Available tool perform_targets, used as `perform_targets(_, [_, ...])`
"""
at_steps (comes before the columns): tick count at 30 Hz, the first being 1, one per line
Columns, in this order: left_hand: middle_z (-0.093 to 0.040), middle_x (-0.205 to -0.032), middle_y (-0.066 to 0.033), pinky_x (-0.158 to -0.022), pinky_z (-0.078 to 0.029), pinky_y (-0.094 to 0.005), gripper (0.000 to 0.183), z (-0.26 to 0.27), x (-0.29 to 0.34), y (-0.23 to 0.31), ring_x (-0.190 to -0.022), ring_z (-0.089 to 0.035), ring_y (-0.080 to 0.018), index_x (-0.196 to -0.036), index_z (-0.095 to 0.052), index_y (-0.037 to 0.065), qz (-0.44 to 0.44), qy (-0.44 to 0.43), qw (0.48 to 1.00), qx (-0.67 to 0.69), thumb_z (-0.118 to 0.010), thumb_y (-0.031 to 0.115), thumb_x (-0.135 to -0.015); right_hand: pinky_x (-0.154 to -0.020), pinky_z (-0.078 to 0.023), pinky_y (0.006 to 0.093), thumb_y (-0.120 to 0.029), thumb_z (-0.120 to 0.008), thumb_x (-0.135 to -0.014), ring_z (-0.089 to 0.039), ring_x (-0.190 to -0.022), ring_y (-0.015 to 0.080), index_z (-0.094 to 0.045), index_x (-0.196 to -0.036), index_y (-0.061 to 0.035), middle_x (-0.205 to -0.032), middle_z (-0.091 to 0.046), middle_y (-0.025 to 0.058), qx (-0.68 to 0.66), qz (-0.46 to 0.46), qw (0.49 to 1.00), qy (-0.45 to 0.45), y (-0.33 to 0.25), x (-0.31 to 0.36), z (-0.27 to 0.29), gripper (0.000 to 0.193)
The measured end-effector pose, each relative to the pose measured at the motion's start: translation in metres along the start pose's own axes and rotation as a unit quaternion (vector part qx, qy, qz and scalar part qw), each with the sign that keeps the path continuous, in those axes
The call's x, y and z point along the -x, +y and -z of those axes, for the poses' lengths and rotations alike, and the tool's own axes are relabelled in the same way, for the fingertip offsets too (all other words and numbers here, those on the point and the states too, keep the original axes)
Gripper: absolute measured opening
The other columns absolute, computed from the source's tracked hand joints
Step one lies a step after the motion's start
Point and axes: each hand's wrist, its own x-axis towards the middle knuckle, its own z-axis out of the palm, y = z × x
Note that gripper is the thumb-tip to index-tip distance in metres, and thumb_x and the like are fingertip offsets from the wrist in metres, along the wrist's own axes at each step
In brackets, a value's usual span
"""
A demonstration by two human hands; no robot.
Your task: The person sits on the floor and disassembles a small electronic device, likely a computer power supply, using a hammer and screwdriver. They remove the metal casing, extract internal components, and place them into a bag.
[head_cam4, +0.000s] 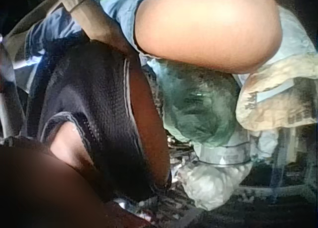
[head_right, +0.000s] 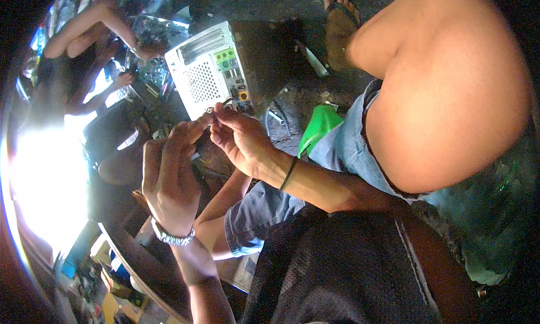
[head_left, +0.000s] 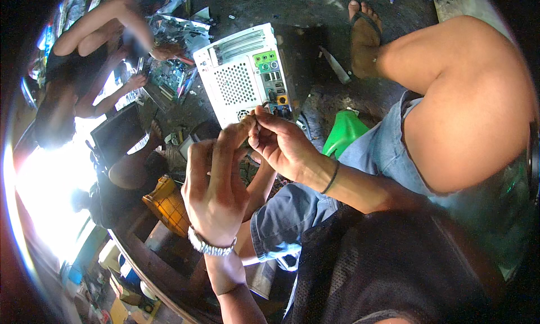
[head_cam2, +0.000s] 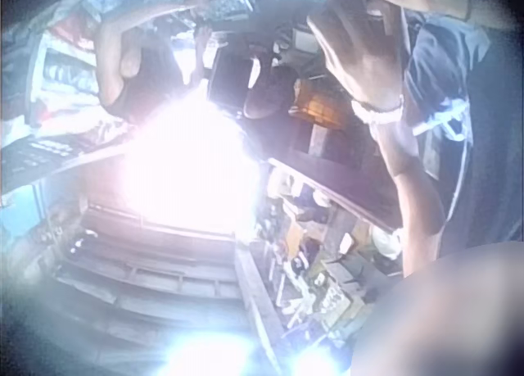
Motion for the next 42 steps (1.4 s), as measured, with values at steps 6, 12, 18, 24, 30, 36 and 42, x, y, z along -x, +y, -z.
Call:
perform_targets(6, [-0.070, -0.109, -0.0125, -0.078, -0.059, -0.0393, 0.042, 0.001, -0.003, 0.007, -0.093, -0.073, -0.0317, -0.130, -0.069, 0.013, 0.008, 0.014, 0.999, 0.028, -0.074, 0.005, -0.089, -0.073, -0.058, 0.0237, -0.016, -0.073, -0.097, -0.068, -0.080, 0.0106, -0.070, -0.107, -0.0039, -0.097, -0.074, 0.0053, 0.044, 0.007, 0.997, 0.063, -0.002, -0.003, 0.001, 0.016])
perform_targets(12, [-0.070, -0.105, -0.0121, -0.070, -0.059, -0.0371, 0.041, -0.003, 0.003, -0.003, -0.084, -0.073, -0.0285, -0.125, -0.070, 0.011, -0.030, 0.044, 0.999, 0.005, -0.074, -0.002, -0.086, -0.062, -0.056, 0.0199, -0.026, -0.075, -0.097, -0.067, -0.072, 0.0082, -0.068, -0.097, -0.0073, -0.087, -0.070, 0.0003, 0.038, -0.015, 0.998, 0.056, -0.002, -0.005, 0.007, 0.020])
perform_targets(18, [-0.068, -0.073, -0.0135, -0.056, -0.053, -0.0402, 0.024, 0.004, -0.001, 0.005, -0.064, -0.071, -0.0327, -0.112, -0.068, 0.010, 0.074, 0.028, 0.997, -0.018, -0.077, 0.020, -0.092, -0.060, -0.056, 0.0185, -0.019, -0.072, -0.099, -0.068, -0.075, 0.0076, -0.070, -0.101, -0.0065, -0.088, -0.071, 0.0012, 0.064, 0.024, 0.992, 0.106, -0.004, -0.002, -0.011, 0.013])
perform_targets(24, [-0.073, -0.103, -0.0154, -0.079, -0.060, -0.0398, 0.027, 0.014, -0.002, 0.010, -0.102, -0.071, -0.0317, -0.118, -0.072, 0.007, -0.003, 0.000, 1.000, 0.020, -0.070, 0.004, -0.090, -0.056, -0.053, 0.0163, -0.020, -0.074, -0.097, -0.066, -0.072, 0.0048, -0.071, -0.096, -0.0074, -0.084, -0.070, 0.0001, 0.071, 0.012, 0.987, 0.144, -0.001, -0.005, -0.010, 0.013])
perform_targets(30, [-0.073, -0.107, -0.0142, -0.068, -0.059, -0.0355, 0.023, -0.002, -0.006, 0.000, -0.091, -0.075, -0.0296, -0.116, -0.072, 0.007, -0.030, 0.070, 0.997, -0.026, -0.068, 0.001, -0.094, -0.053, -0.049, 0.0152, -0.027, -0.078, -0.095, -0.061, -0.061, 0.0042, -0.068, -0.088, -0.0096, -0.077, -0.068, -0.0005, 0.094, 0.002, 0.984, 0.153, -0.003, -0.006, -0.016, 0.021])
perform_targets(36, [-0.075, -0.095, -0.0173, -0.069, -0.058, -0.0378, 0.023, -0.013, -0.001, -0.002, -0.081, -0.077, -0.0340, -0.120, -0.069, 0.003, 0.059, 0.073, 0.993, 0.068, -0.066, 0.017, -0.102, -0.062, -0.055, 0.0184, -0.026, -0.076, -0.097, -0.067, -0.074, 0.0071, -0.069, -0.096, -0.0091, -0.085, -0.072, 0.0014, 0.048, 0.023, 0.989, 0.141, -0.002, -0.004, -0.026, 0.018])
perform_targets(42, [-0.069, -0.121, -0.0138, -0.076, -0.059, -0.0362, 0.040, 0.009, 0.001, 0.005, -0.090, -0.073, -0.0266, -0.123, -0.073, 0.010, -0.056, 0.016, 0.998, 0.022, -0.077, -0.001, -0.084, -0.064, -0.056, 0.0190, -0.027, -0.076, -0.097, -0.068, -0.077, 0.0073, -0.069, -0.098, -0.0095, -0.086, -0.072, 0.0014, 0.083, -0.015, 0.987, 0.136, -0.001, -0.010, -0.006, 0.019])
